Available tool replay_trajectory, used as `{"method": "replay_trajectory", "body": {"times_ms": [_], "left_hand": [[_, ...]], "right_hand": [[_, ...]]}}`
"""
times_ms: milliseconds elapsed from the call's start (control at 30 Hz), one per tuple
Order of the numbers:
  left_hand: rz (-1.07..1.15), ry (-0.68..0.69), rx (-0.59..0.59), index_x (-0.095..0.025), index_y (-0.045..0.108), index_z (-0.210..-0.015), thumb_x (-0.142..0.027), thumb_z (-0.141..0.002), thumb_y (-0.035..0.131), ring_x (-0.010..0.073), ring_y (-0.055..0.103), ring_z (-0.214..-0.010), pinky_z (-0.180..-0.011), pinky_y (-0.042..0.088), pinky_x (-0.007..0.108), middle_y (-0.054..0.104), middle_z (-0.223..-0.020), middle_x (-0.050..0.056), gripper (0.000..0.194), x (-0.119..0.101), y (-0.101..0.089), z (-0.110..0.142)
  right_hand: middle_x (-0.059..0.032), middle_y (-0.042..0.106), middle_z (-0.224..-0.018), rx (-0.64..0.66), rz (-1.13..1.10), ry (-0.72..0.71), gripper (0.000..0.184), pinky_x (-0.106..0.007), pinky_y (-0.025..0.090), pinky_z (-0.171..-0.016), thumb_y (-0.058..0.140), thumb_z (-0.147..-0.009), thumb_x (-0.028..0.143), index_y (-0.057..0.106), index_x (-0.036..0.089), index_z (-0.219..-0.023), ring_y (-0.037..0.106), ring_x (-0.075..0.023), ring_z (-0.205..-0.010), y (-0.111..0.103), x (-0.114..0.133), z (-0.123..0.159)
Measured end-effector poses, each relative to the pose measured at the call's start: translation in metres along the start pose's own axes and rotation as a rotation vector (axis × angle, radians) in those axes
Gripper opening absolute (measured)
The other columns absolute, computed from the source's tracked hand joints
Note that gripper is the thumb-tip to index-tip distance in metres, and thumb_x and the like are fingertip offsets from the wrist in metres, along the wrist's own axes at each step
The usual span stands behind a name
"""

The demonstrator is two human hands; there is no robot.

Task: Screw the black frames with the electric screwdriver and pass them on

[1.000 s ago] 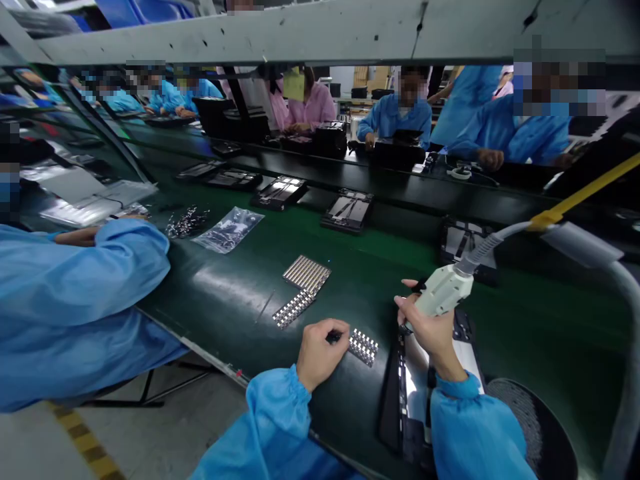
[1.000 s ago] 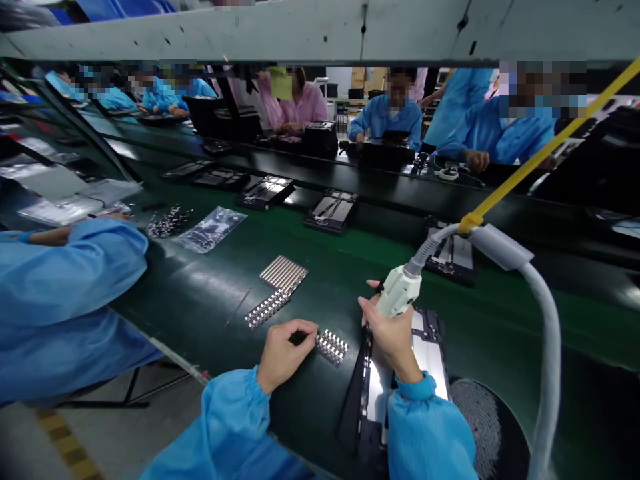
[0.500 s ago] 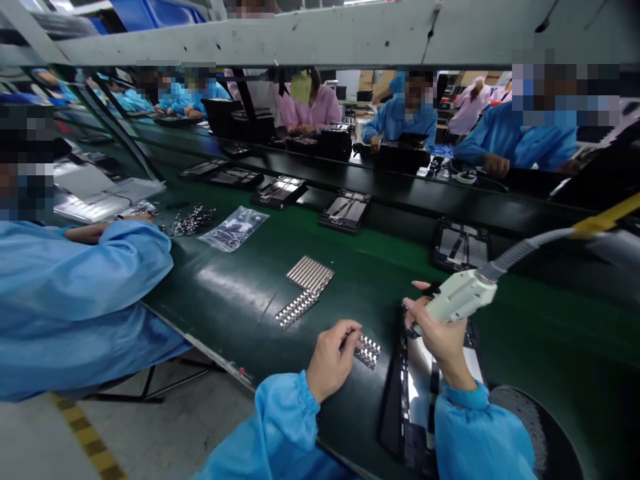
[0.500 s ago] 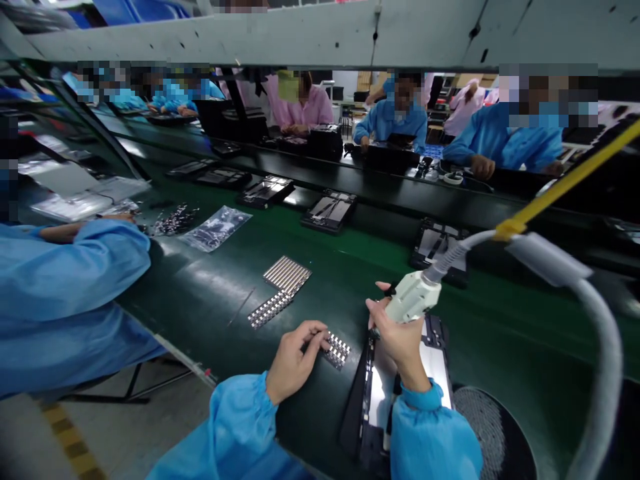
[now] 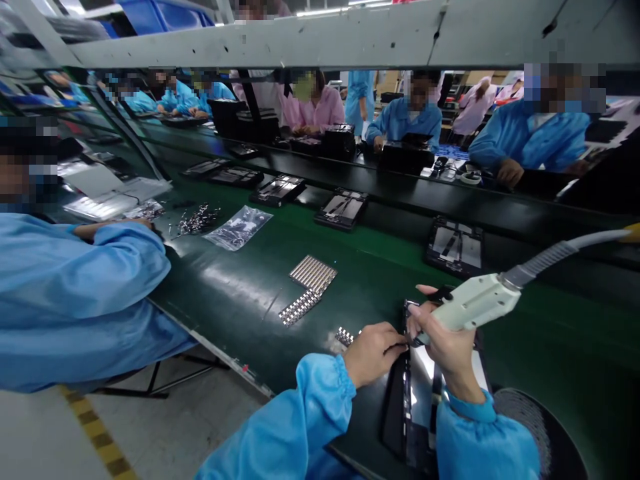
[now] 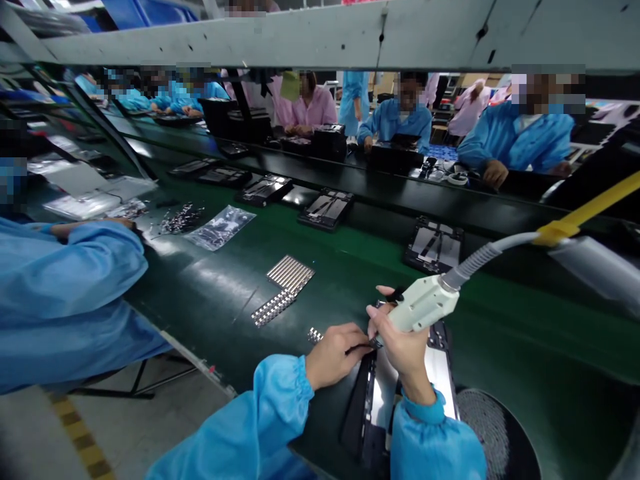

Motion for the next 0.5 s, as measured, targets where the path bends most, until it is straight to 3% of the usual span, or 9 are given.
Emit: {"method": "replay_trajectory", "body": {"times_ms": [500], "left_hand": [[0.032, -0.09, -0.022, -0.018, 0.076, -0.089, -0.016, -0.083, 0.065, 0.0153, 0.065, -0.073, -0.071, 0.051, 0.025, 0.069, -0.08, 0.004, 0.012, 0.0041, -0.0009, -0.0004]], "right_hand": [[0.0059, 0.055, -0.05, -0.027, 0.013, 0.016, 0.037, -0.029, 0.045, -0.046, 0.074, -0.081, 0.025, 0.059, 0.016, -0.114, 0.052, -0.0145, -0.042, 0.0039, 0.0043, 0.003]]}}
Point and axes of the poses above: each hand's wrist, its own z-axis away from the middle knuckle, its own y-axis out of the palm, x = y × z, the point moved 6 cm from there along -z, towards the middle knuckle
